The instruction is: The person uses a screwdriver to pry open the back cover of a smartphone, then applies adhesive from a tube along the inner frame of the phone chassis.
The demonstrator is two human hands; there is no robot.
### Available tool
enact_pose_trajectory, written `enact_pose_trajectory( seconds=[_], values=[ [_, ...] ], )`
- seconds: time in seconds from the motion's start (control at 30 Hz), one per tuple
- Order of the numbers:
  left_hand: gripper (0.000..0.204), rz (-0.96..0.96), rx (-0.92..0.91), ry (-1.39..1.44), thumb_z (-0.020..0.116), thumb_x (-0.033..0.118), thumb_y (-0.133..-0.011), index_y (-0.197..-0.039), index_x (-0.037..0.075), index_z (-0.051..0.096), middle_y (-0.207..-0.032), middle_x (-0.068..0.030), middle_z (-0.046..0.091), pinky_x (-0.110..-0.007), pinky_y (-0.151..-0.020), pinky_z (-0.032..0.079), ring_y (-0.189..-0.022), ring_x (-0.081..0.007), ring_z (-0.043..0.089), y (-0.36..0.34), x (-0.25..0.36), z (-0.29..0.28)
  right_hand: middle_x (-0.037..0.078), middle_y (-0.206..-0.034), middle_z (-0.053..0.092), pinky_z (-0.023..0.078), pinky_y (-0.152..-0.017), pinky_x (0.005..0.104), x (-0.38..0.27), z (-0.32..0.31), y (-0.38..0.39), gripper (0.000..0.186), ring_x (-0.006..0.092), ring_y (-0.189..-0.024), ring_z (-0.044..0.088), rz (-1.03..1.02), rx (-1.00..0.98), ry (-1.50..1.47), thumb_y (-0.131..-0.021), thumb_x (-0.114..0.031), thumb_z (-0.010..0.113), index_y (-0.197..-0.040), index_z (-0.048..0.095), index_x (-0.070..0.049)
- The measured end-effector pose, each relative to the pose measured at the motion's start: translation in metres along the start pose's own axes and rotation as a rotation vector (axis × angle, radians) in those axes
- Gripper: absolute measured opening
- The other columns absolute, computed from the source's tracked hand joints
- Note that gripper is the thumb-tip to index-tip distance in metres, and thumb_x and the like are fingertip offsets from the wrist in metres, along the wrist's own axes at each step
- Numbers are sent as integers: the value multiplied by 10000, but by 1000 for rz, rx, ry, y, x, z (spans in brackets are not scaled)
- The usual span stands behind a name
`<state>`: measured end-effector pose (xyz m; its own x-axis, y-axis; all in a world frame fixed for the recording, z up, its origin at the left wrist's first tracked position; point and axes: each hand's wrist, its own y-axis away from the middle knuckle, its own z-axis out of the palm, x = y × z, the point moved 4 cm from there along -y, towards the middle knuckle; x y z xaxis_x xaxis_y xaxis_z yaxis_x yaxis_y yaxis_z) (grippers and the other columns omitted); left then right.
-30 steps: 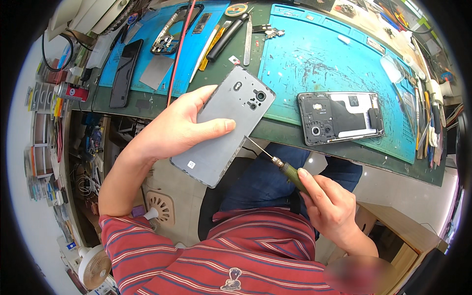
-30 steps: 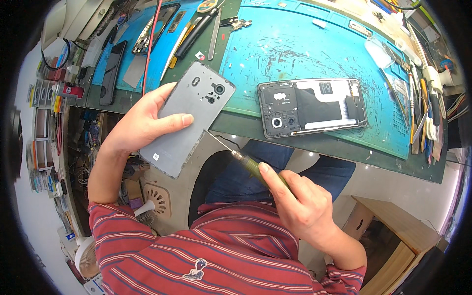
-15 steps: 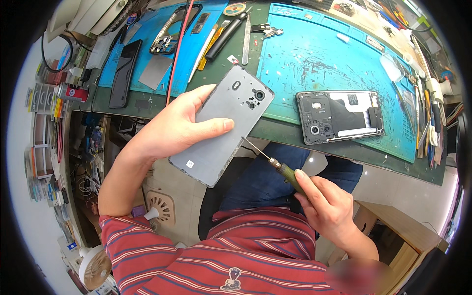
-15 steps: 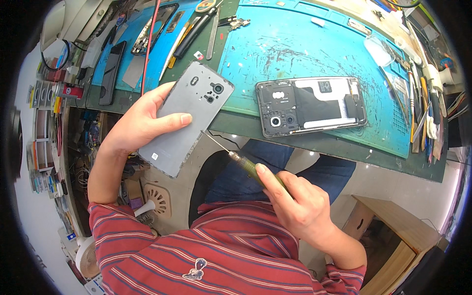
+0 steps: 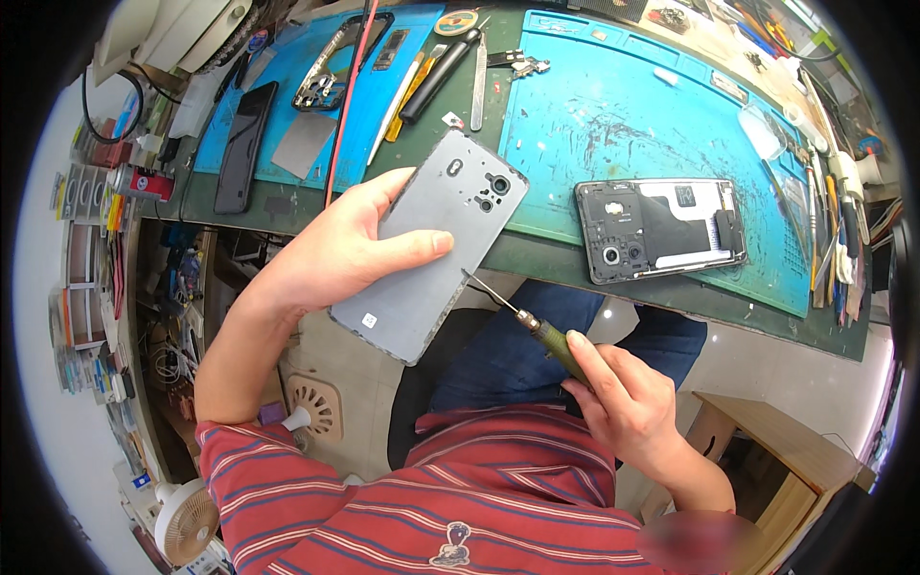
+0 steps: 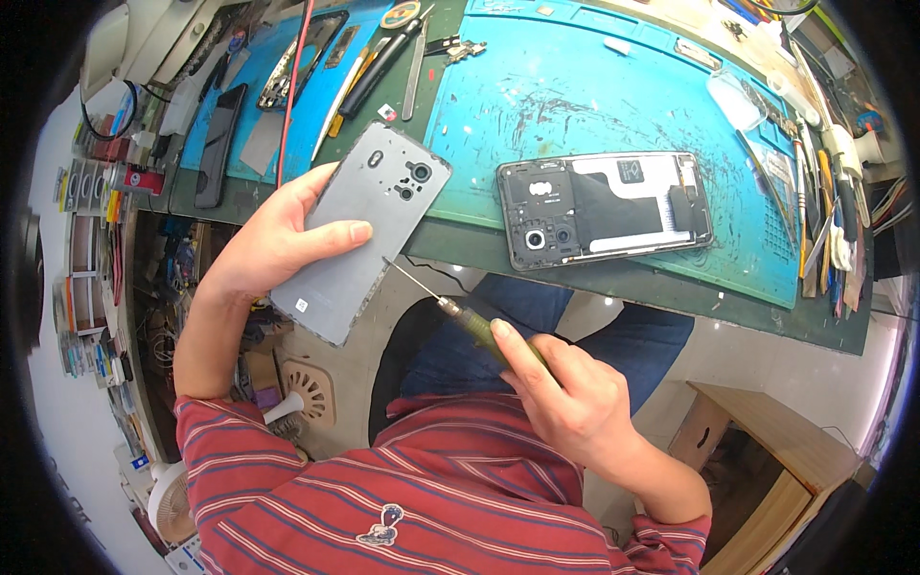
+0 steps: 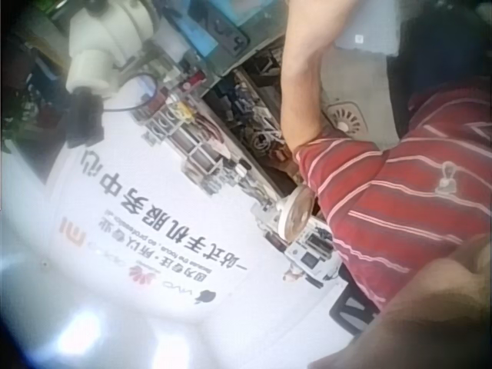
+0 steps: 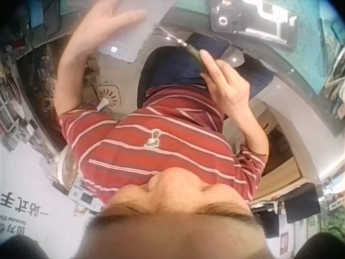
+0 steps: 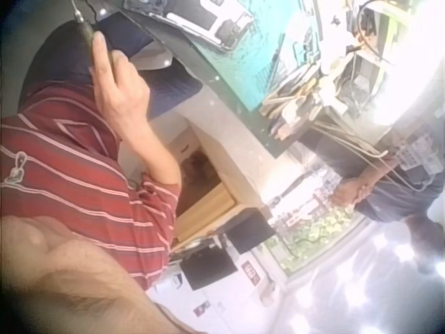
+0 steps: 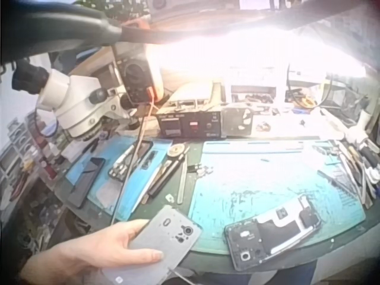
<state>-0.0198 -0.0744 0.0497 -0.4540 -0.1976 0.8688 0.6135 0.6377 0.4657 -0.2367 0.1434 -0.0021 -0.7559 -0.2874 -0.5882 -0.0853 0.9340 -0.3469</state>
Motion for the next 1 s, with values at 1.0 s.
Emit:
enact_pose_trajectory(
  seconds=[1.0],
  values=[
    [632, 45, 24, 48, 794, 173, -993, -1518, -46, 521, -1367, -106, 691, -333, -1047, 538, -1209, -151, 661, -2, -1, 1, 57, -943, 679, 531, -564, 313, -1, 6, -1, 648, 173, -670, 629, -51, 26, -5, -777, -19, 851, -1407, 718, -97]
  ],
)
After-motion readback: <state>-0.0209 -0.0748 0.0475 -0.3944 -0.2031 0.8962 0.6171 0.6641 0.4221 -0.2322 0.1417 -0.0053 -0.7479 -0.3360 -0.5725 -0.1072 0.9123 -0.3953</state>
